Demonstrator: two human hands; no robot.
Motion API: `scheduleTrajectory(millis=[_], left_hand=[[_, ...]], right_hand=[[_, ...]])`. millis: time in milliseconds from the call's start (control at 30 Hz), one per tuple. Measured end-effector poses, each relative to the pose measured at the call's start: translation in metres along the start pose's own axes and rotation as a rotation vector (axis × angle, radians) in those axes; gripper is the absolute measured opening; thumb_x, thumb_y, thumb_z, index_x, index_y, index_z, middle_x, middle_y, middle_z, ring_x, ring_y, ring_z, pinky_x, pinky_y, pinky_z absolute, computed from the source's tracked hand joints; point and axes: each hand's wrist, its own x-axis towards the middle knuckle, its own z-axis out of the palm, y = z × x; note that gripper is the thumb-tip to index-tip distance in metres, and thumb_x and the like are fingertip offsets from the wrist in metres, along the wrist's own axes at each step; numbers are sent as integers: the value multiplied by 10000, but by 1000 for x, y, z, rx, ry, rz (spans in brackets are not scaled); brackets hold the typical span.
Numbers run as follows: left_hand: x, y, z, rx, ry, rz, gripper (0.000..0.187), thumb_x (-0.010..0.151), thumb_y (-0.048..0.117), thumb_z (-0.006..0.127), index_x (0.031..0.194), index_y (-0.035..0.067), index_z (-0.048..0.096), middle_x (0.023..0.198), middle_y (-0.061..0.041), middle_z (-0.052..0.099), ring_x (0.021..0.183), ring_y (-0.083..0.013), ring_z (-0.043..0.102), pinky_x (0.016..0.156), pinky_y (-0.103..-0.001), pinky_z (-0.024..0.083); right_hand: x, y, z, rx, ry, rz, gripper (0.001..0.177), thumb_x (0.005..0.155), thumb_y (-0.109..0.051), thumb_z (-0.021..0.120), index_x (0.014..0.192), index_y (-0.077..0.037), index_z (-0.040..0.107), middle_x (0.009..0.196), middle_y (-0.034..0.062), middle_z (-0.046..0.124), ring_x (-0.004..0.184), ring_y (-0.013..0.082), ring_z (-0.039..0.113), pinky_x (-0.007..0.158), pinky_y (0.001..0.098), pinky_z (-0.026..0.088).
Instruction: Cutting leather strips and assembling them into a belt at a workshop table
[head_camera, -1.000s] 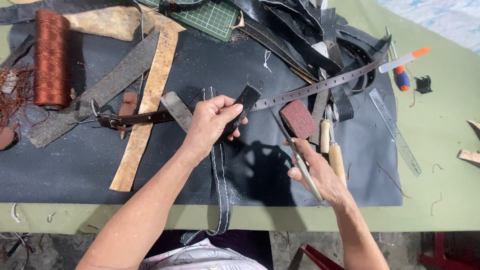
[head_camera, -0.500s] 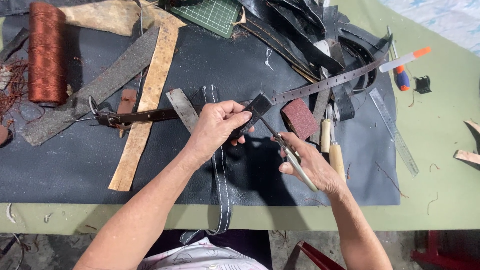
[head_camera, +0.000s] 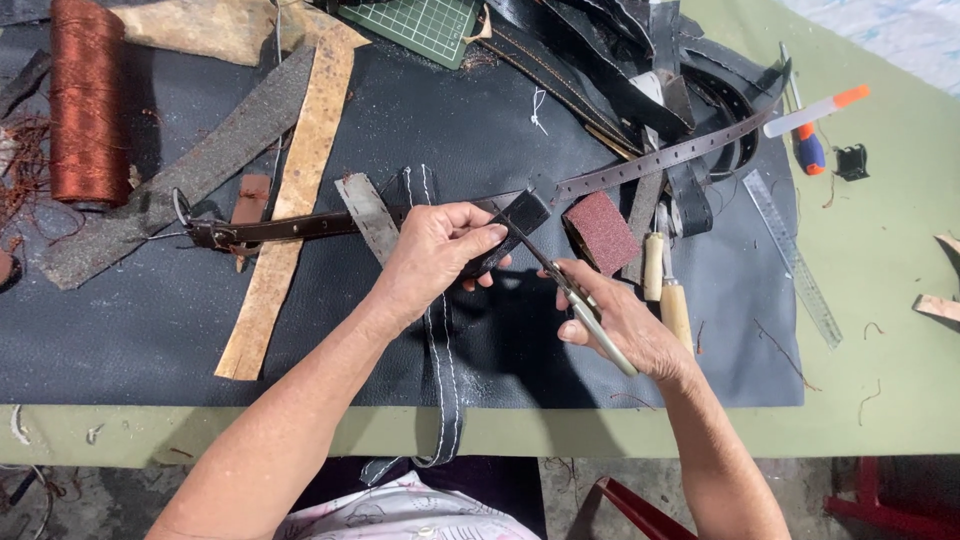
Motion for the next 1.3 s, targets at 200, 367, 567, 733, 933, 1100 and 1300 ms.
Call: scheduleTrajectory(millis=[200, 367, 567, 733, 933, 1100, 1300], left_hand=[[1, 1, -1, -4, -5, -7, 162, 927, 120, 723, 987, -31, 724, 707, -181, 742, 504, -173, 712, 375, -225, 525], [0, 2, 0, 7, -5, -2, 140, 923, 105, 721, 968, -27, 728, 704, -180, 743, 504, -178, 717, 370, -228, 520], [1, -4, 0, 5, -11, -16, 139, 919, 109, 724, 959, -25, 724, 706, -173, 744, 503, -172, 714, 366, -223, 514], [1, -3, -1, 6, -19, -44, 150, 917, 111, 728, 962, -32, 722, 712, -178, 749, 499, -172, 714, 366, -223, 511], [2, -3, -2, 13, -24, -59, 150, 915, 112, 730, 962, -30, 721, 713, -174, 749, 505, -168, 718, 368, -223, 517], [2, -6, -3, 22, -53, -55, 121, 912, 88, 727, 957, -25, 728, 712, -182, 750, 506, -178, 721, 366, -227, 513], [-2, 0, 1, 14, -53, -79, 115, 945, 67, 670, 960, -33, 724, 713, -186, 750, 508, -174, 717, 367, -224, 508]], right_hand=[[0, -5, 0, -8, -42, 10, 930, 710, -700, 676, 1428, -134, 507, 998, 112, 699, 860, 278, 652, 724, 427, 514], [1, -6, -1, -32, -45, 8, 922, 711, -689, 691, 1433, -149, 500, 1030, 119, 696, 895, 296, 658, 745, 445, 525], [5, 0, 7, -17, 9, -37, 900, 696, -740, 692, 1377, -168, 558, 894, 85, 634, 800, 267, 616, 716, 429, 511], [5, 10, 16, 37, 94, -49, 837, 655, -724, 775, 1299, -203, 652, 698, 31, 580, 645, 190, 553, 651, 344, 485], [6, 7, 21, 58, 122, -62, 748, 670, -666, 814, 1246, -210, 671, 611, -14, 562, 573, 132, 509, 603, 292, 449], [1, 1, 22, 119, 146, -12, 618, 716, -563, 835, 1192, -190, 709, 586, 2, 592, 549, 128, 497, 599, 289, 432], [-4, 11, 30, 198, 184, 18, 452, 781, -398, 840, 1167, -190, 731, 561, -17, 579, 549, 91, 482, 583, 243, 409]])
